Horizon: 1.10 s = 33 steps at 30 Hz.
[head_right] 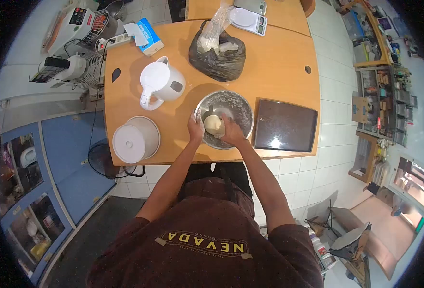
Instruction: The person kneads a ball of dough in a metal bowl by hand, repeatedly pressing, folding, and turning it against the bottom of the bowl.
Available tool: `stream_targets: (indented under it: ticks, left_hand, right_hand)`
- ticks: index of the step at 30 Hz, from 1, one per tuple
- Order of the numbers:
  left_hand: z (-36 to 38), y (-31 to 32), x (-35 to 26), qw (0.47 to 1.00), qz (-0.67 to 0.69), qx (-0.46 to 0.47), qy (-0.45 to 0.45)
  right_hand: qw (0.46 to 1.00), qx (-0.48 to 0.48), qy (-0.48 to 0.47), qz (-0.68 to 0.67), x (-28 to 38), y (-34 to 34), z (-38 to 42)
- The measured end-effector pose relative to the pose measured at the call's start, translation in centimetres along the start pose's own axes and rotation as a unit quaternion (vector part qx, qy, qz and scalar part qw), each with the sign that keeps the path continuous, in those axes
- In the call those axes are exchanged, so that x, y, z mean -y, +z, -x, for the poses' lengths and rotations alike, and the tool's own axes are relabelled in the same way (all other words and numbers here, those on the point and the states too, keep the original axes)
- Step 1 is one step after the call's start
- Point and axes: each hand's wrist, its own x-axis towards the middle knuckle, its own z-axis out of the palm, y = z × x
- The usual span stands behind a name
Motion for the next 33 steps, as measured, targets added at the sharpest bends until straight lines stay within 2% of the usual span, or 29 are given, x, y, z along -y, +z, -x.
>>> stream_targets:
  ticks: [1, 4, 7, 10, 13, 19, 20, 23, 24, 26, 29, 31, 33]
  left_hand:
    - [0.1, -0.2, -0.9, 1.0, -0.005, 0.004, -0.011]
    - [0.0, -0.3, -0.8, 1.0, 0.003, 0.019, -0.016]
    - [-0.4, -0.5, 0.0, 1.0, -0.02, -0.001, 0.019]
    - [-0.2, -0.4, 0.4, 0.999, -0.041, -0.002, 0.026]
    - [-0.2, 0.4, 0.7, 1.0, -0.006, 0.007, 0.015]
    - [0.2, 1.3, -1.7, 0.998, 0.053, -0.005, -0.037]
    - [0.1, 1.3, -1.9, 0.997, 0.057, -0.01, -0.042]
    - [-0.1, 2.1, 0.0, 0.998, 0.022, -0.05, 0.038]
    - [-0.4, 2.2, -0.3, 0.998, 0.04, -0.056, 0.004]
    - [-0.7, 2.3, -0.7, 0.999, -0.016, -0.052, -0.001]
    - [-0.6, 2.3, -1.2, 0.998, -0.029, -0.051, 0.03]
    - [-0.7, 2.2, -1.2, 0.997, -0.037, -0.049, 0.041]
    - [-0.6, 2.1, -1.9, 0.999, -0.017, -0.04, 0.013]
  right_hand:
    - [0.999, -0.014, -0.017, -0.026, -0.2, 0.2, 0.1]
    - [0.993, 0.077, 0.078, -0.03, 0.2, -0.4, -0.6]
    - [0.994, 0.062, 0.064, -0.065, 0.7, -2.3, -0.9]
    - [0.998, -0.049, -0.036, 0.012, 0.4, -3.7, -0.7]
    - [0.994, -0.016, -0.084, 0.063, 0.2, -5.1, -1.3]
    - [0.989, -0.092, 0.006, 0.117, 4.7, -3.2, -0.2]
    - [0.986, -0.138, -0.021, 0.09, 4.2, -2.1, -0.6]
    - [0.971, -0.223, -0.026, 0.085, 3.5, 0.4, -1.5]
    - [0.973, -0.216, -0.003, 0.08, 3.6, 0.5, -1.6]
    - [0.976, -0.199, 0.046, 0.07, 3.9, 0.9, -1.7]
    - [0.964, -0.25, 0.019, 0.09, 1.9, 2.3, -3.2]
    - [0.975, -0.196, 0.063, 0.083, 2.3, 1.4, -4.2]
    - [0.982, -0.129, 0.12, 0.071, 3.1, 0.0, -4.9]
